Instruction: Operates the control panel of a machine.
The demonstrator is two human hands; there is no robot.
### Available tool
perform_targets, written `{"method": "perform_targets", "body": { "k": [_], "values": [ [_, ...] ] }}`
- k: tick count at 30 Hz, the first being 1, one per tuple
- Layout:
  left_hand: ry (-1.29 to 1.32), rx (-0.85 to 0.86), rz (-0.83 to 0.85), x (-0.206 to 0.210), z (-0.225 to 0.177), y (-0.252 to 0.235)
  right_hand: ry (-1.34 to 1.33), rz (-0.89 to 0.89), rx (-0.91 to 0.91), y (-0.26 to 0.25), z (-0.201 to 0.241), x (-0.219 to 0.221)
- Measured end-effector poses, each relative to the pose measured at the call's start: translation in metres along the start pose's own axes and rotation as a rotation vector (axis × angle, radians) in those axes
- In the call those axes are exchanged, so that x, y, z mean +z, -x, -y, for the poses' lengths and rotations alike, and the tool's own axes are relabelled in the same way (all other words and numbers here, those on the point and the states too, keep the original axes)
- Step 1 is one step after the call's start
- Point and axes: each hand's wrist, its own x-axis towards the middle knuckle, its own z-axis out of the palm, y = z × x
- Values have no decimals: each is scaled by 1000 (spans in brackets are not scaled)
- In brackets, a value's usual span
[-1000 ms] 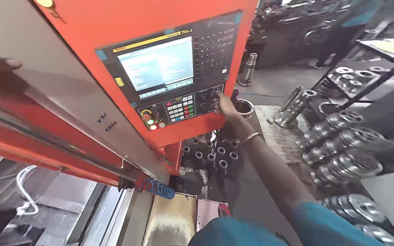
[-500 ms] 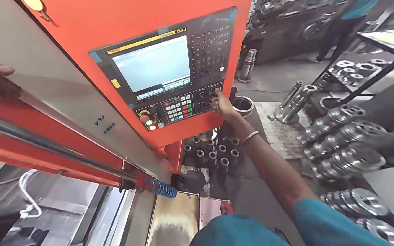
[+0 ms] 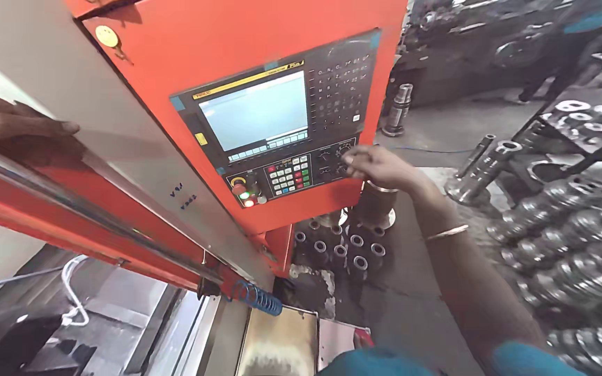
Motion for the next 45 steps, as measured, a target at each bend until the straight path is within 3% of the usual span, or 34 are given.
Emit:
{"method": "perform_targets", "body": {
  "k": [4, 5, 7, 10, 13, 15, 16, 19, 21, 24, 27, 31, 34, 37, 39, 41, 45],
  "values": [
    [569, 276, -633, 67, 16, -10, -1, -457, -200, 0, 27, -55],
    [734, 348, -680, 76, 15, -14, 5, -564, -215, -4, 34, -66],
    [669, 304, -570, 73, 15, -12, 18, -702, -211, -17, 45, -85],
    [525, 483, -422, 61, 60, -34, 19, -712, -155, -45, 58, -91],
    [291, 133, -226, 36, 31, -18, 105, -725, -49, -73, 69, -69],
    [175, 34, 29, 10, 18, -15, 136, -790, -11, -83, 69, -56],
    [158, 67, 74, 2, 22, -20, 126, -811, -6, -85, 69, -53],
    [215, 328, -206, 28, 50, -29, 115, -844, 24, -89, 68, -49],
    [338, 332, -465, 62, 48, -31, 130, -874, 23, -90, 68, -47],
    [563, 357, -549, 73, 44, -31, 143, -884, 18, -91, 68, -47],
    [808, 574, -535, 80, 50, -39, 158, -887, 26, -91, 67, -48],
    [620, 309, -356, 67, 7, 5, 180, -892, 34, -88, 71, -45],
    [484, 292, -168, 42, 7, 10, 213, -859, 67, -65, 94, -26],
    [421, 121, -373, 60, -20, 28, 194, -764, 149, -36, 122, -5],
    [342, 120, -299, 49, -5, 13, 252, -901, 138, -66, 105, -9],
    [355, 181, -239, 39, 14, 0, 279, -961, 125, -88, 96, -18],
    [820, 487, -449, 75, 46, -34, 190, -950, 49, -86, 82, -39]
  ]
}}
